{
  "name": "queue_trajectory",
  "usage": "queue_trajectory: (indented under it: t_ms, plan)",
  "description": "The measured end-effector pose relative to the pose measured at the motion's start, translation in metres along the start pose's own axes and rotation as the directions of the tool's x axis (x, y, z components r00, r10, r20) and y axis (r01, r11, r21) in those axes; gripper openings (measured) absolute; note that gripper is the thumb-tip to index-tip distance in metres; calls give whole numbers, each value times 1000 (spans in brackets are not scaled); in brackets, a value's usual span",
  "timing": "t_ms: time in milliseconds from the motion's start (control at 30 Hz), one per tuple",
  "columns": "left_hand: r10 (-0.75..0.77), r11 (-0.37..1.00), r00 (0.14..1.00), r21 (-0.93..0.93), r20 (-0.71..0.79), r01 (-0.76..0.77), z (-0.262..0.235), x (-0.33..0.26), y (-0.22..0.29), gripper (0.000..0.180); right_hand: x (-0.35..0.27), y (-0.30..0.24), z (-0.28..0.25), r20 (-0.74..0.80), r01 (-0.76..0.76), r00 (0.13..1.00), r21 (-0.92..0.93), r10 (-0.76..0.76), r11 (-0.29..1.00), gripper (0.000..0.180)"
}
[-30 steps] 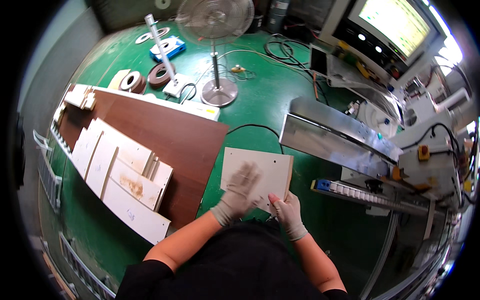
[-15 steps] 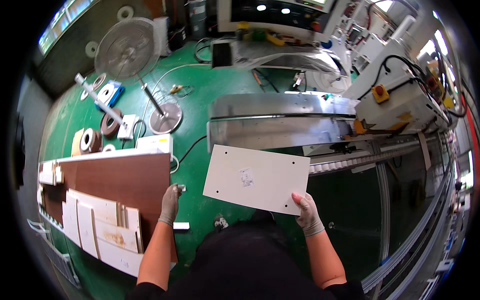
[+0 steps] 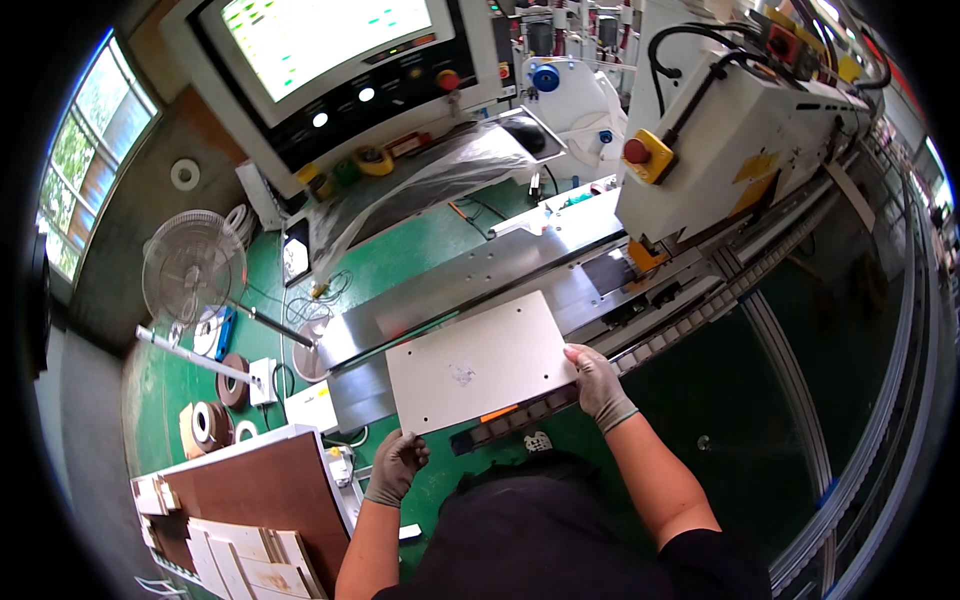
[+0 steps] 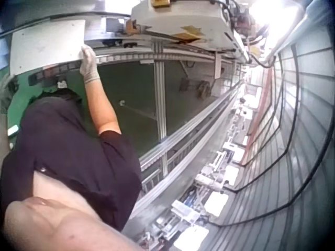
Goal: The person repeatedly picks up white rectangular panels from a stack on a table and places them one by one onto a conveyor belt feeding a processing machine. The panels are handled with gloved hands and moved in a consistent loop from the table to the machine.
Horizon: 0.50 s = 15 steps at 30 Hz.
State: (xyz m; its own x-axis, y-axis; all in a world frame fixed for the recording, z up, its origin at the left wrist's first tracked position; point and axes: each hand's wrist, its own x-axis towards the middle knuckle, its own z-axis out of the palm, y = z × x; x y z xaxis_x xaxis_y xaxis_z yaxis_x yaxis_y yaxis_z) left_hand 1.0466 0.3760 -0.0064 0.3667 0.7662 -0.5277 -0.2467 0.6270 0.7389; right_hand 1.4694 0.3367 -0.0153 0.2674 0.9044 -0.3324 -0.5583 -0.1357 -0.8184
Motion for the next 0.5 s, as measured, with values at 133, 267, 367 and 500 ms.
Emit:
queue_trajectory:
  t_ms: [133, 267, 367, 500]
  plan:
    - [-73, 979, 990, 179, -118, 94, 32, 21, -1, 41, -6, -31, -7, -232, 338, 870, -362, -435, 869, 30]
    - [-29, 960, 980, 268, -196, 82, 43, 39, -13, 44, -31, -44, -14, 25, 191, 981, -202, -190, 961, 30]
    - [28, 938, 979, 343, -201, 44, 57, 51, -9, 45, -44, -27, -1, 344, -526, 845, 399, 409, 751, 30]
    - [130, 800, 987, 598, -95, -48, 85, 68, -9, 54, -29, 3, 33, 458, -696, 718, 438, 525, 569, 66]
